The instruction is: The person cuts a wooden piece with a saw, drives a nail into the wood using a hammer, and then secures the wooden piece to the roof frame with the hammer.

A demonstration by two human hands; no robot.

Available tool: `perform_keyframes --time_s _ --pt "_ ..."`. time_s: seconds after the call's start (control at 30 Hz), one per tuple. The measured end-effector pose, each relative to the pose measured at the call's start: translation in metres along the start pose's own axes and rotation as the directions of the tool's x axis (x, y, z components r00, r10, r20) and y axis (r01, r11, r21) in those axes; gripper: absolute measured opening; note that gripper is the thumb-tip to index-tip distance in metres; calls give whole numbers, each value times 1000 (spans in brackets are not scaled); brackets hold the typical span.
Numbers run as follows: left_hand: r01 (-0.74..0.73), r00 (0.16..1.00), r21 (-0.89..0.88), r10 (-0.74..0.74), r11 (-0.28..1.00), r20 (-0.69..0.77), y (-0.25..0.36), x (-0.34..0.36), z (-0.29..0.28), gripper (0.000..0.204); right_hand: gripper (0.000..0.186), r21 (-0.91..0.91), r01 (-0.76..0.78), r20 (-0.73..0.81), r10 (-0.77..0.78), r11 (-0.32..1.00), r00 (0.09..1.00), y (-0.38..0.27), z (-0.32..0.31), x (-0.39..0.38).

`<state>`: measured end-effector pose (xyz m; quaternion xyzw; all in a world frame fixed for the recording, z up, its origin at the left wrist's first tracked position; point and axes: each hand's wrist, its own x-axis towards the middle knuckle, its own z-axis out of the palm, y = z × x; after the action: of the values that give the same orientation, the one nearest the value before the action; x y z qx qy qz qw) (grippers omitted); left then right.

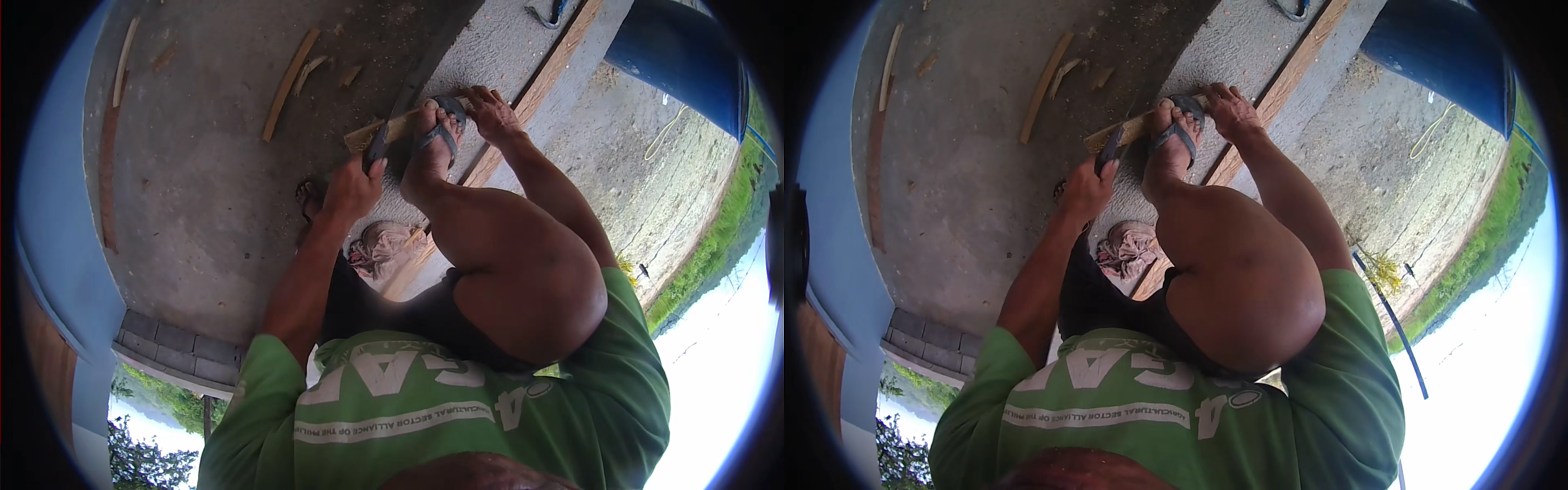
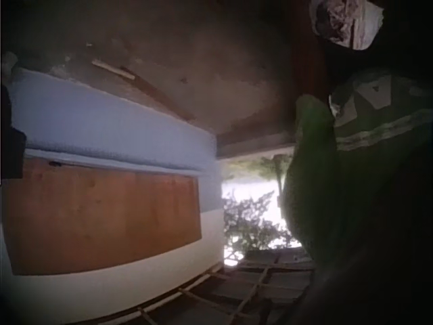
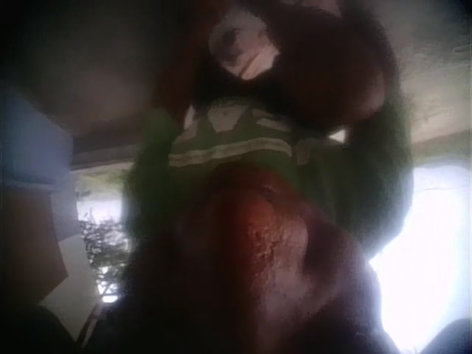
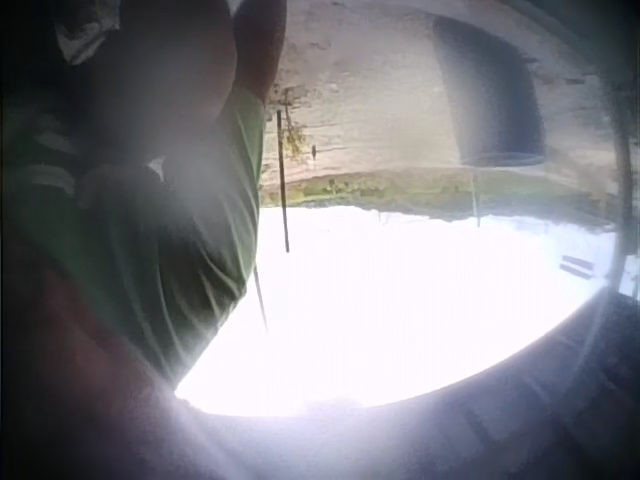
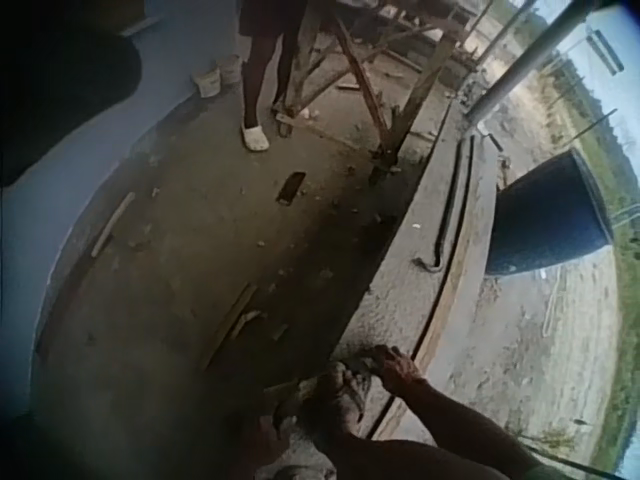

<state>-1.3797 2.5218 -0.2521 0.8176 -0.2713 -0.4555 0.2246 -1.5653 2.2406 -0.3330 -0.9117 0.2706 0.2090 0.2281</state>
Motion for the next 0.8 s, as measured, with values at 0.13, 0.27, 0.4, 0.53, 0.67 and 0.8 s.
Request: perform_keyframes --time_s 0.13,0.27,0.4,0.53,0.67,0.8 --pt "-21 996 38 18 999 82 -21 -104 -43 45 49 -164 -5 45 12 987 999 23 9 -16" --pt "137 967 18 -138 990 212 -21 -225 -110 57 49 -63 -117 50 120 991 992 25 -12 -30" --pt "34 998 -8 -34 999 62 -53 -70 -12 47 49 -77 -17 -6 16 997 1000 16 -5 -4" --pt "-38 999 -62 39 997 14 -4 -8 1 40 49 -28 -17 17 17 999 1000 13 5 -10" --pt "50 992 92 -60 995 107 -33 -162 -62 59 50 -54 -58 16 59 997 998 26 -7 -19" --pt "192 957 -46 -177 980 230 -27 -220 -103 59 48 -135 -34 60 42 990 997 27 -12 -18"
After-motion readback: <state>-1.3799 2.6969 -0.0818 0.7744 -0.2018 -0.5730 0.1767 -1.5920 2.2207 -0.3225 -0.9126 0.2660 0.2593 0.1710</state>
